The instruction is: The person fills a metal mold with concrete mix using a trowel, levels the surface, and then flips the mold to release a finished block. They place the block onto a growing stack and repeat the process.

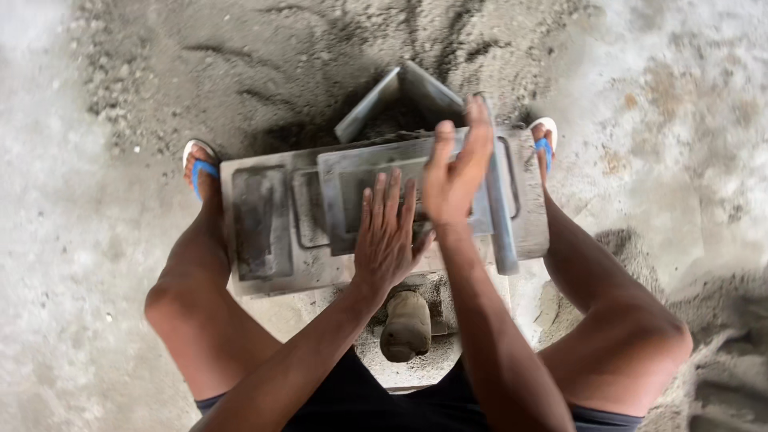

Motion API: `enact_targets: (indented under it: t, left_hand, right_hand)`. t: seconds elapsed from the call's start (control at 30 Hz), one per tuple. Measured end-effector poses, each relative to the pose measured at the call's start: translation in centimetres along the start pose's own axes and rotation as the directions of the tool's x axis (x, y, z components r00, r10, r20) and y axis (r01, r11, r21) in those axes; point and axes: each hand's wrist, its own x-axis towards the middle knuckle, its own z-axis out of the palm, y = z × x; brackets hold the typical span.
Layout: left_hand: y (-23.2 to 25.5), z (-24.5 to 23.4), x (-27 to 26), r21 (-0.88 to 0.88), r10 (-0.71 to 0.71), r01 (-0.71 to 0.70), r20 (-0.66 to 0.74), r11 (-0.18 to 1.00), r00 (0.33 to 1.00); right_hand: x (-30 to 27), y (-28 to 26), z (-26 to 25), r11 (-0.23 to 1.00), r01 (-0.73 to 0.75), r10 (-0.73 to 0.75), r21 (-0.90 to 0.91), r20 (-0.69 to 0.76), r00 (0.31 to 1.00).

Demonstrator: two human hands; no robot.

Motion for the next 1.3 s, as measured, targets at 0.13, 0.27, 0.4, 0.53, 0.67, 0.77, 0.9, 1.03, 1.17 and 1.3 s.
enact_targets:
  t: [0.13, 0.27, 0.4, 0.53, 0.67, 0.77, 0.9, 1.03, 1.17, 1.3]
  left_hand:
    - [2.0, 0.9, 6.9, -0.126, 0.014, -0.028, -0.109, 0.992, 0.994]
    - [6.6, 0.7, 13.9, -0.1, 0.138, -0.162, -0.209, 0.982, 0.968]
    - [19.3, 1.7, 16.7, -0.21, 0.448, -0.509, -0.278, 0.835, 0.85]
    - [31.7, 3.7, 15.3, -0.391, 0.684, -0.713, -0.239, 0.582, 0.689]
    - [39.9, 6.7, 12.0, -0.46, 0.831, -0.771, -0.115, 0.441, 0.544]
    - [43.5, 6.1, 10.5, -0.624, 0.849, -0.588, 0.277, 0.515, 0.449]
    - [46.3, 6.9, 8.0, -0.692, 0.844, -0.492, 0.371, 0.529, 0.386]
    - [46.9, 12.1, 5.3, -0.679, 0.809, -0.44, 0.515, 0.587, 0.284]
    - [46.8, 12.2, 5.7, -0.636, 0.753, -0.412, 0.606, 0.652, 0.257]
    - [46.9, 13.8, 6.1, -0.595, 0.732, -0.444, 0.631, 0.67, 0.257]
  right_hand:
    - [5.1, 6.4, -12.4, 0.999, -0.044, 0.044, -0.014, -0.011, 0.999]
    - [4.2, 14.8, -27.5, 0.963, -0.078, 0.07, -0.258, -0.039, 0.997]
    - [-5.5, 28.4, -37.7, 0.678, -0.368, 0.4, -0.636, -0.102, 0.911]
    - [-12.6, 32.9, -39.9, 0.185, -0.513, 0.851, -0.838, -0.124, 0.51]
    - [-17.2, 34.2, -39.1, -0.031, -0.629, 0.986, -0.777, -0.127, 0.109]
    - [-25.6, 38.5, -38.7, 0.026, -0.742, 0.919, -0.67, -0.277, 0.282]
    - [-23.8, 29.3, -39.7, 0.026, -0.862, 0.766, -0.507, -0.544, 0.343]
    - [-33.1, 28.5, -32.9, -0.135, -0.844, 0.845, 0.519, -0.384, -0.371]
    - [-38.0, 29.1, -23.7, -0.402, -0.112, 0.698, 0.909, 0.224, -0.68]
    - [-31.9, 34.3, -27.4, -0.559, -0.589, 0.787, 0.584, 0.151, -0.598]
